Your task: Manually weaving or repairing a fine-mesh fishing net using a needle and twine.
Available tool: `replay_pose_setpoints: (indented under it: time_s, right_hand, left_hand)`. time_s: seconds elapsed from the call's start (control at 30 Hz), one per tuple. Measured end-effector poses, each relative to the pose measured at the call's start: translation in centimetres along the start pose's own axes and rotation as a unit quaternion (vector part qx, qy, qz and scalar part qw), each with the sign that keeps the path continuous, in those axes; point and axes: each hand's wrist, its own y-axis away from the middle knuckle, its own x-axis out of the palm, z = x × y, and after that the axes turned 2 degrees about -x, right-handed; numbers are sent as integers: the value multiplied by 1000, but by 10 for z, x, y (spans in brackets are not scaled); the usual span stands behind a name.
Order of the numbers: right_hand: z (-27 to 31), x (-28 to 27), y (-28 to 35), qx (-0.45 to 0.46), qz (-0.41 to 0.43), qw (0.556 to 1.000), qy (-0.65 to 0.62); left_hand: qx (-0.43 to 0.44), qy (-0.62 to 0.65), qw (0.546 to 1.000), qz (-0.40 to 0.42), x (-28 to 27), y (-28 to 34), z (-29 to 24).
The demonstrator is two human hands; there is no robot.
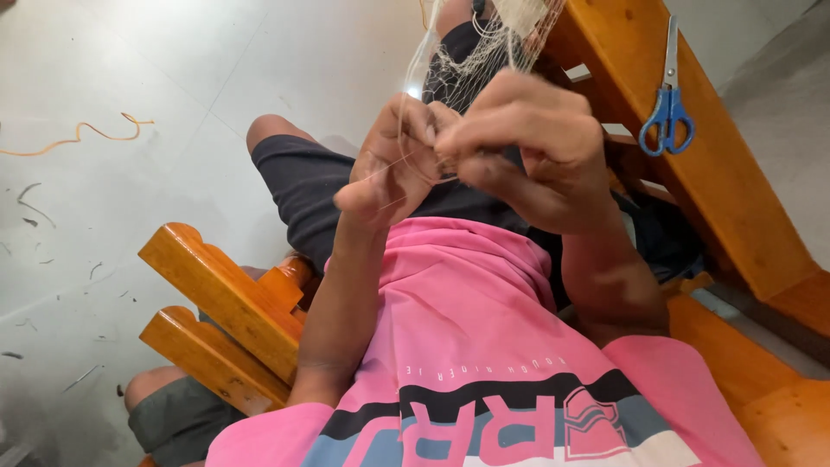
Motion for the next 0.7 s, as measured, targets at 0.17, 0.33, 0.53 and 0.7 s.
replay_pose_setpoints:
  time_s: [0.17, 0.33, 0.53, 0.7]
  right_hand:
    - [-92, -67, 24, -118, 144, 975, -120]
    - [47, 2, 21, 16, -191, 978, -84]
    - [53, -16, 2, 70, -18, 962, 265]
    - [35, -33, 24, 168, 195, 815, 519]
  left_hand:
    - [-5, 5, 1000, 22, -6, 1, 2]
    - [3, -1, 1000, 25, -10, 2, 6]
    - [7, -21, 999, -31, -1, 3, 3]
    - [15, -60, 997, -53, 1, 3, 3]
